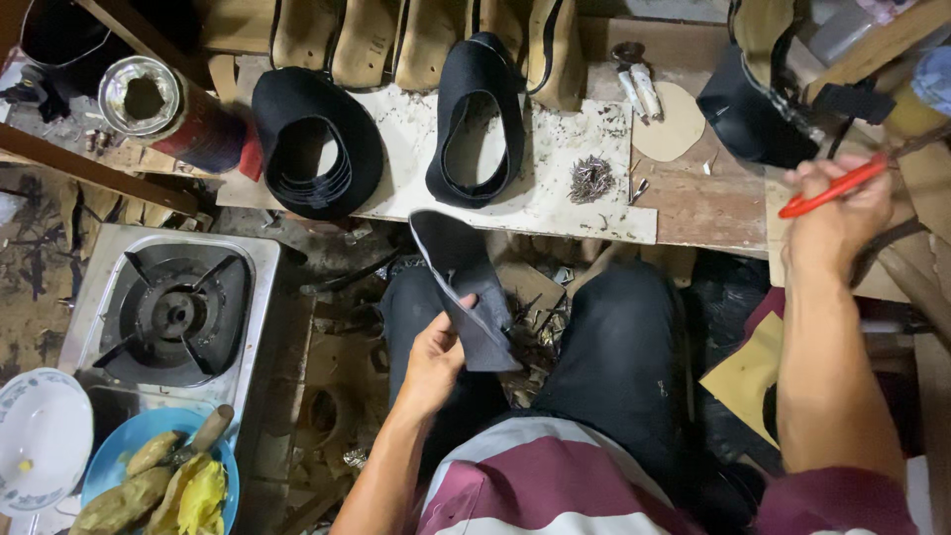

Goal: The person sits on the floor in front of a workbench and trims the edges of black shoe upper pieces with red-handled scissors. They pick up each piece, rotate it while cutting along the edge, and place finished pieces on the bench with others.

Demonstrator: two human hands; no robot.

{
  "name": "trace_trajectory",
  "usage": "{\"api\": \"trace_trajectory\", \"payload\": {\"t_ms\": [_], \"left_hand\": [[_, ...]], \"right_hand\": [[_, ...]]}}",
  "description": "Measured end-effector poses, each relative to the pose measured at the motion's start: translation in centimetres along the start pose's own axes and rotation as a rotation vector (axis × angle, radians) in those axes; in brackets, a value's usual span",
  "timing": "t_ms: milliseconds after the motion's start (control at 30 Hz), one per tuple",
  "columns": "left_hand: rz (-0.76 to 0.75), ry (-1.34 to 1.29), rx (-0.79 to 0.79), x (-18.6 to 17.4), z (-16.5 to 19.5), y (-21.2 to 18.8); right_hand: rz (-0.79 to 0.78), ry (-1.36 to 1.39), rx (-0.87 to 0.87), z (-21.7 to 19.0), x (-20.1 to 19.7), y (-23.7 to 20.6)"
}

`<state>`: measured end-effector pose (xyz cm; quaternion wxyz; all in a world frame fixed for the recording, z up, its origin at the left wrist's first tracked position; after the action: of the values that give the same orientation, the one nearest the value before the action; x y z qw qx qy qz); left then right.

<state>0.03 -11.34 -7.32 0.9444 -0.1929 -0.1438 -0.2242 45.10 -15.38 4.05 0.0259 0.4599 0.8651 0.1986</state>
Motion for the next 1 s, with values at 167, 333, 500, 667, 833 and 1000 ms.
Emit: {"api": "trace_trajectory", "payload": {"t_ms": [167,333,500,667,833,1000], "left_hand": [[0.106,0.091,0.026,-0.9,0.0,0.4],[0.238,0.410,0.169,-1.6,1.9,-0.1],[0.231,0.483,0.473,-0.1,4.0,-0.1],[0.177,0.247,0.419,3.2,3.8,0.7],[0.122,0.354,0.537,5.1,3.2,0.2],[0.053,-0.091,0.239,3.3,0.0,1.9]], "right_hand": [[-0.156,-0.310,-0.030,1.0,-1.0,-3.5],[-0.015,-0.187,-0.024,1.7,-2.2,-5.2],[-0.029,-0.270,0.022,0.5,-2.0,-10.1],[-0.217,-0.378,0.376,0.1,2.1,-18.5],[-0.158,0.285,1.229,3.2,6.0,-24.2],[-0.667,-0.371,0.445,2.2,6.8,-24.3]]}}
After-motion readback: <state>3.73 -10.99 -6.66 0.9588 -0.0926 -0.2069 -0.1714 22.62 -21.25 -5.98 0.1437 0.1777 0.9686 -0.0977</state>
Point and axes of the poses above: each hand's wrist, its own y-axis towards the middle knuckle, its own x-axis out of the palm, z = x × y, the point moved 3 cm from there along y, towards the middle knuckle, and after that the axes turned 2 degrees about z, right-handed, at the moved point
